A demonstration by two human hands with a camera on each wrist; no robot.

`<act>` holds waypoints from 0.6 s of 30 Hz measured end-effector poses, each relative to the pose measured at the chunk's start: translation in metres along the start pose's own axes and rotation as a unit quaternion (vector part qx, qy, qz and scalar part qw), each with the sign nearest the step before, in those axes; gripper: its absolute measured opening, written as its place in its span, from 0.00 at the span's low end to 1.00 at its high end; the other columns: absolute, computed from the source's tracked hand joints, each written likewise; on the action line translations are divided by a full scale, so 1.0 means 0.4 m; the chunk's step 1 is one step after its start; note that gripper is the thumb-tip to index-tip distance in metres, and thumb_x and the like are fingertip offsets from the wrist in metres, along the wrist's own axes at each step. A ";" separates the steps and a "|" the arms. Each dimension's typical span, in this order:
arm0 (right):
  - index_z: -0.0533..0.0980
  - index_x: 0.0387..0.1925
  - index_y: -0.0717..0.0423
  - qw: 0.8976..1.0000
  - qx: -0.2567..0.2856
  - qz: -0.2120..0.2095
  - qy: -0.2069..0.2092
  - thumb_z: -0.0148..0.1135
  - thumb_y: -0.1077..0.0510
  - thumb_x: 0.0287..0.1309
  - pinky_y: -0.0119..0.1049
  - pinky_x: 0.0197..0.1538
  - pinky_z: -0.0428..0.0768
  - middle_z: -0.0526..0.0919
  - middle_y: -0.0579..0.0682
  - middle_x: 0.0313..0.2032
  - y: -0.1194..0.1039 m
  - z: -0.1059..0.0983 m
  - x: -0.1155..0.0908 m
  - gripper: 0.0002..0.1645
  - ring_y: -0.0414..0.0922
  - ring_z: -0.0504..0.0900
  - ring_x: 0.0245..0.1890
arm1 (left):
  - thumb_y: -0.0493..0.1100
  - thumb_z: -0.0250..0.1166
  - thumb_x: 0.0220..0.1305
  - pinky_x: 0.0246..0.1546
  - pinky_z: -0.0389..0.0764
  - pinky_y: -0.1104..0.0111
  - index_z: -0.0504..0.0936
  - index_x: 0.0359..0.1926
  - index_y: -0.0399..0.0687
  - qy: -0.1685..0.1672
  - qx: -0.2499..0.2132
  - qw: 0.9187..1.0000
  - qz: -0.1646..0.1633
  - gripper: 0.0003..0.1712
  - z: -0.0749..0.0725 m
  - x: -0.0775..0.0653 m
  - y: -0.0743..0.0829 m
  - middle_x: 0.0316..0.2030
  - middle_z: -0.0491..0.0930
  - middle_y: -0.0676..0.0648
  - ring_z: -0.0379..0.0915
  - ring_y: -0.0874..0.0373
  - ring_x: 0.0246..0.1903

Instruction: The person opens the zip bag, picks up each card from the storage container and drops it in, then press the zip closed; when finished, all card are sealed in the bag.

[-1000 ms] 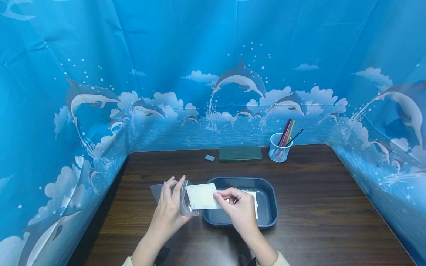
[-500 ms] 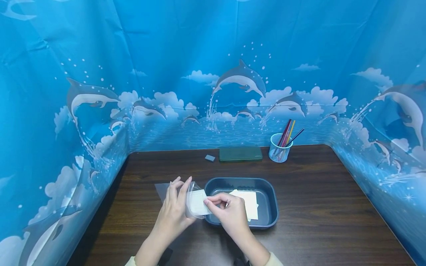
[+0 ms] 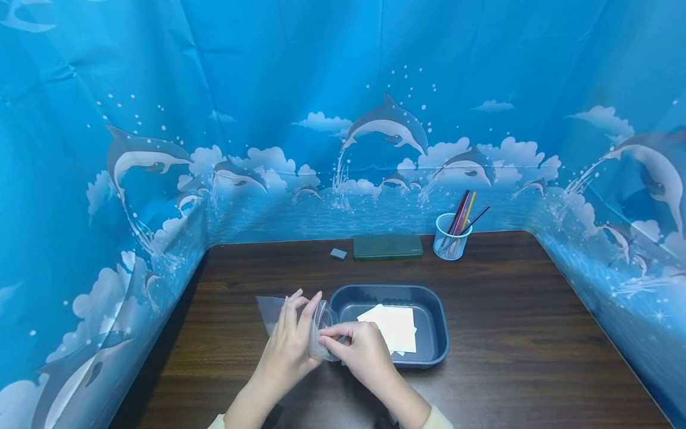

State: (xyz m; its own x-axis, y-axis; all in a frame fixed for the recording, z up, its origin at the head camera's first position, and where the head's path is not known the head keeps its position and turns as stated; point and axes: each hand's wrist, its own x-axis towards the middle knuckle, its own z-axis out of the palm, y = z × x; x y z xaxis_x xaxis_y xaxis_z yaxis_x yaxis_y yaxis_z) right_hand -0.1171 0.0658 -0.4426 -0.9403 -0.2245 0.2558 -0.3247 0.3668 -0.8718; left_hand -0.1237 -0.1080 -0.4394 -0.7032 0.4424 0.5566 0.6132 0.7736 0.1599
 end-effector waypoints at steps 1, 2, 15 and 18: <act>0.87 0.34 0.46 1.000 -0.006 -0.009 -0.007 0.70 0.53 0.54 0.28 0.12 0.71 0.80 0.32 0.20 0.001 0.000 0.001 0.05 0.33 0.69 0.11 | 0.46 0.87 0.22 0.66 0.57 0.49 0.60 0.71 0.42 -0.001 -0.002 1.000 0.004 0.70 0.002 0.000 0.002 0.53 0.65 0.38 0.54 0.41 0.66; 0.87 0.34 0.48 1.000 -0.012 -0.018 -0.014 0.70 0.55 0.54 0.28 0.12 0.72 0.80 0.32 0.20 0.002 0.001 0.001 0.05 0.32 0.69 0.12 | 0.47 0.86 0.23 0.66 0.58 0.49 0.60 0.70 0.43 -0.002 -0.003 1.000 0.007 0.69 0.003 -0.001 0.005 0.53 0.65 0.38 0.54 0.41 0.66; 0.85 0.37 0.39 0.998 -0.019 0.025 0.060 0.72 0.54 0.53 0.30 0.10 0.67 0.84 0.34 0.27 0.073 -0.089 0.015 0.08 0.38 0.72 0.10 | 0.44 0.87 0.17 0.66 0.58 0.50 0.61 0.70 0.42 0.020 0.014 0.999 -0.023 0.71 -0.006 -0.024 -0.037 0.54 0.66 0.36 0.56 0.40 0.65; 0.85 0.41 0.42 0.989 -0.117 0.056 0.071 0.73 0.53 0.51 0.31 0.13 0.68 0.85 0.37 0.33 0.116 -0.131 0.020 0.13 0.38 0.72 0.12 | 0.43 0.87 0.15 0.64 0.62 0.49 0.62 0.70 0.41 0.030 0.019 0.999 -0.035 0.72 -0.016 -0.033 -0.063 0.55 0.65 0.35 0.57 0.39 0.65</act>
State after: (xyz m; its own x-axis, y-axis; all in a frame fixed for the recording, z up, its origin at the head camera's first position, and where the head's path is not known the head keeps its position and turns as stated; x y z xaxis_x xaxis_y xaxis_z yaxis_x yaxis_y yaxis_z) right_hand -0.1449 0.1281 -0.4591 -0.9711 -0.0484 0.2339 -0.2174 0.5850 -0.7813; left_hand -0.1277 -0.1362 -0.4457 -0.7206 0.3592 0.5930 0.5477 0.8194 0.1691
